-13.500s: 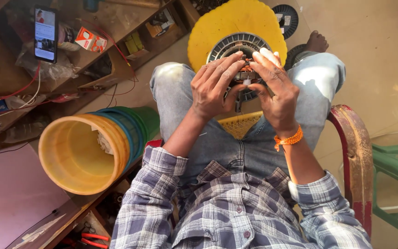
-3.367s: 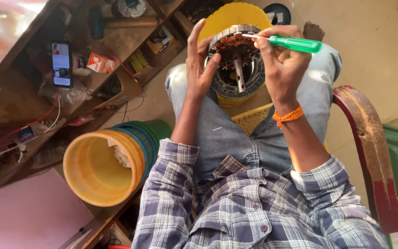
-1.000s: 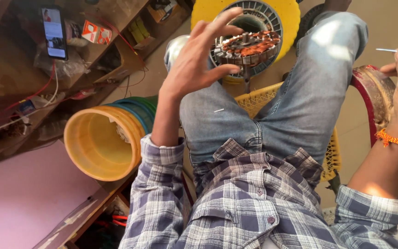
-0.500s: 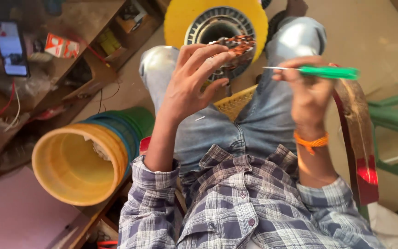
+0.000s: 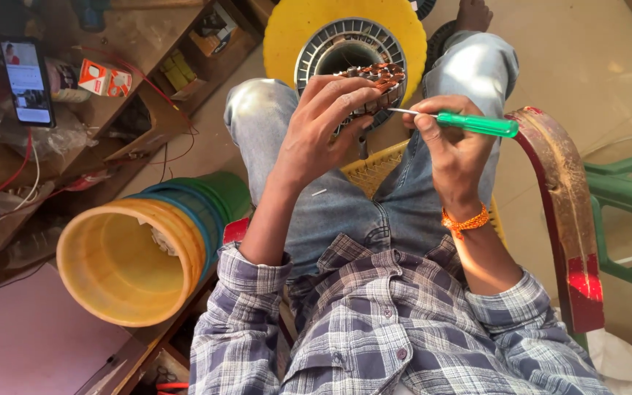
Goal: The person cuts small pieces of white insulating material with scissors and places them into the slots of a motor stator. They then use a screwdriver to press the material into place. The person repeats this process for multiple slots on the stator.
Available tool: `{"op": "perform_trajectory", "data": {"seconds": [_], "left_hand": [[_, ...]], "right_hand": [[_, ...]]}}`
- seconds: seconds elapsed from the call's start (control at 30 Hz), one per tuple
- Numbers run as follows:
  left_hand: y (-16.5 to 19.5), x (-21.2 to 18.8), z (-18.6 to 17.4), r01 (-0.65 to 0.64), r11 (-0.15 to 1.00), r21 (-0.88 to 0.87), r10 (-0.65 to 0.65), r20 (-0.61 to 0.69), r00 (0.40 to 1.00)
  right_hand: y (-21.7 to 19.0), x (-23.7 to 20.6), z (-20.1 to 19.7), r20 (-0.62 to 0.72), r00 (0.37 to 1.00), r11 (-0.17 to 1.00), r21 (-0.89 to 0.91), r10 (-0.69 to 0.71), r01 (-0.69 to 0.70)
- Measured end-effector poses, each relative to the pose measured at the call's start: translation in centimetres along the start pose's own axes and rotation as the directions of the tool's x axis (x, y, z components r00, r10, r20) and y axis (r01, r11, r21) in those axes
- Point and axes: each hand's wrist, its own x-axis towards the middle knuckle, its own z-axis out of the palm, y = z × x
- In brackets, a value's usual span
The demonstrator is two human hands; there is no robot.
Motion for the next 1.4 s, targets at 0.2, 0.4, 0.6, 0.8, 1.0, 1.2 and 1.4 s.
{"op": "perform_trajectory", "data": {"seconds": [0.2, 0.4, 0.6, 0.8, 1.0, 1.2, 1.4], "left_hand": [[-0.2, -0.2, 0.3, 0.009, 1.000, -0.013, -0.009, -0.017, 1.000], [-0.4, -0.4, 1.2, 0.011, 1.000, 0.025, -0.010, -0.055, 0.998], [-0.9, -0.6, 1.3, 0.007, 1.000, 0.017, -0.006, -0.054, 0.998], [-1.3, -0.8, 1.5, -0.008, 1.000, 0.008, 0.008, -0.040, 0.999], [-1.7, -0.9, 1.7, -0.037, 0.998, 0.047, 0.039, -0.033, 0.999], [-2.1, -0.8, 1.3, -0.060, 0.998, -0.014, 0.059, -0.020, 0.998], [-2.7, -1.4, 1.4, -0.040, 0.999, -0.013, 0.039, -0.051, 0.998]], "right_hand": [[-0.3, 0.4, 0.5, 0.015, 0.999, 0.992, -0.117, -0.038, 0.040], [-2.4, 0.6, 1.0, 0.152, 0.958, 0.815, -0.503, -0.242, 0.286], [-3.2, 1.2, 1.5, 0.222, 0.937, 0.755, -0.556, -0.269, 0.348], [-1.8, 0.5, 1.6, 0.191, 0.939, 0.748, -0.568, -0.286, 0.344], [1.4, -1.1, 2.9, 0.010, 0.953, 0.864, -0.419, -0.304, 0.280], [2.3, -1.2, 2.4, -0.053, 0.968, 0.952, -0.202, -0.245, 0.230], [0.2, -1.0, 1.3, 0.060, 0.990, 0.981, -0.137, -0.130, 0.137]]}}
